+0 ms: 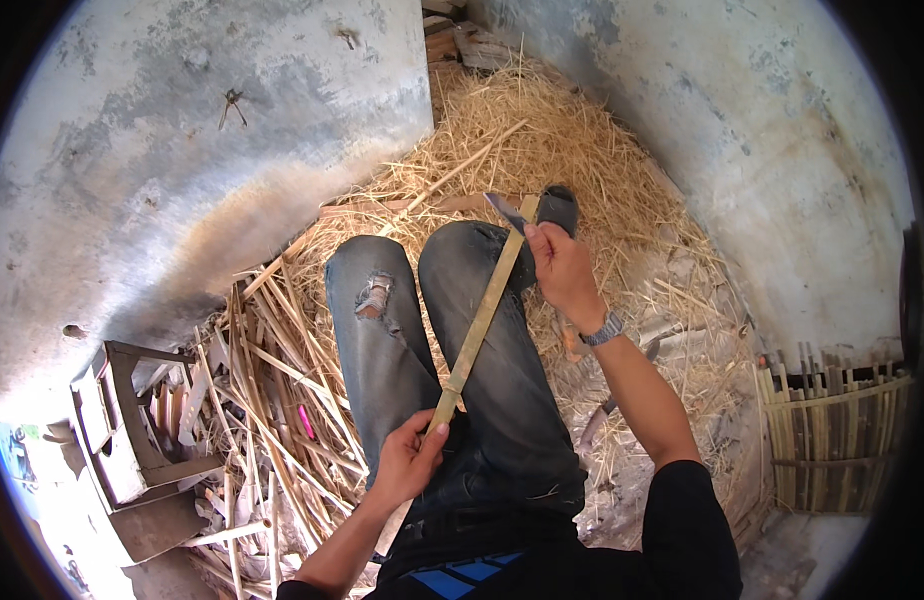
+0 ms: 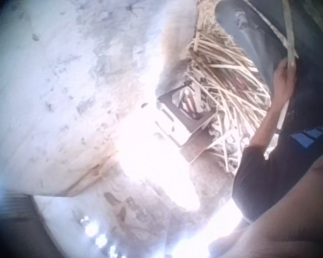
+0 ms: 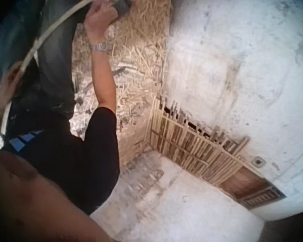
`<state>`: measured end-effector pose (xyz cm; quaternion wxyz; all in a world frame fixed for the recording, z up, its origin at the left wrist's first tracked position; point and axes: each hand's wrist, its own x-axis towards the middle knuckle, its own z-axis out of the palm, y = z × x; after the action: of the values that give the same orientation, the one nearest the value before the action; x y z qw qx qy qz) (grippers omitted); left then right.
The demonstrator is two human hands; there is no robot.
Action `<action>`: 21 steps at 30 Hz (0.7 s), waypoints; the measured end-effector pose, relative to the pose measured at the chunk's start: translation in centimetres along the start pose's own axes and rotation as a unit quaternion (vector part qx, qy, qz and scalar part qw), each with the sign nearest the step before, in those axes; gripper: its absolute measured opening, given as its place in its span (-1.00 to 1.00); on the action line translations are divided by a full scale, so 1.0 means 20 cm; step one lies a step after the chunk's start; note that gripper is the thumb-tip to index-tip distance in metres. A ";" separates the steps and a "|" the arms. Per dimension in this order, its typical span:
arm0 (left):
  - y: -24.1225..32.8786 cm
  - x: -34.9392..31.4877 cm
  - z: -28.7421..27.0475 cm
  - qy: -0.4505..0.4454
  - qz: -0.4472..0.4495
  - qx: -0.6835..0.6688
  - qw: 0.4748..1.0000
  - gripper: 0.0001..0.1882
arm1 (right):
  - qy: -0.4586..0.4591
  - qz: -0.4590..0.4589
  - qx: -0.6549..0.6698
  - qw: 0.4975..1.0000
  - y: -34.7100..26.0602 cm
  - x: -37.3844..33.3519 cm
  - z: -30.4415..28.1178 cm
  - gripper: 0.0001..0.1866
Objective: The person thins bamboo strips by hand using a small knife, repeatedly scraping along the length of the strips while sitting on a straw-covered floor.
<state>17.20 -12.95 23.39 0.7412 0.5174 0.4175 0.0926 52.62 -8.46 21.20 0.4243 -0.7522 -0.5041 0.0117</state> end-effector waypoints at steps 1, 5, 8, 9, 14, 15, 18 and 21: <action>0.01 0.00 0.00 -0.005 -0.002 -0.007 1.000 -0.66 | -0.007 -0.004 -0.020 1.000 0.02 -0.01 0.01 -0.55; 0.03 -0.01 -0.02 -0.019 -0.006 -0.024 1.000 -0.63 | 0.023 0.071 0.065 0.995 0.02 0.06 -0.02 -0.57; 0.06 -0.01 0.00 -0.025 -0.023 -0.046 0.998 -0.60 | 0.027 0.076 0.049 0.996 -0.02 0.03 -0.01 -0.56; 0.06 -0.02 0.00 -0.023 -0.032 -0.058 0.998 -0.60 | 0.015 0.057 0.052 0.997 -0.06 -0.01 0.02 -0.56; 0.01 -0.01 0.02 0.001 -0.019 -0.094 0.995 -0.57 | -0.067 -0.001 0.050 0.997 -0.17 -0.24 0.03 -0.56; 0.01 -0.01 0.01 -0.001 -0.023 -0.102 0.995 -0.56 | -0.049 0.012 0.042 0.998 -0.16 -0.21 0.01 -0.55; 0.04 -0.01 -0.01 -0.024 -0.014 -0.085 0.996 -0.55 | -0.006 0.043 0.027 0.999 -0.12 -0.09 -0.07 -0.55; 0.07 -0.01 0.00 -0.021 -0.005 -0.060 0.998 -0.54 | -0.014 0.042 0.033 0.998 -0.11 -0.06 -0.07 -0.55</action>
<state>17.50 -12.41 24.59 0.7798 0.4717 0.3986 0.1026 51.06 -10.02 23.01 0.4411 -0.7576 -0.4778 0.0569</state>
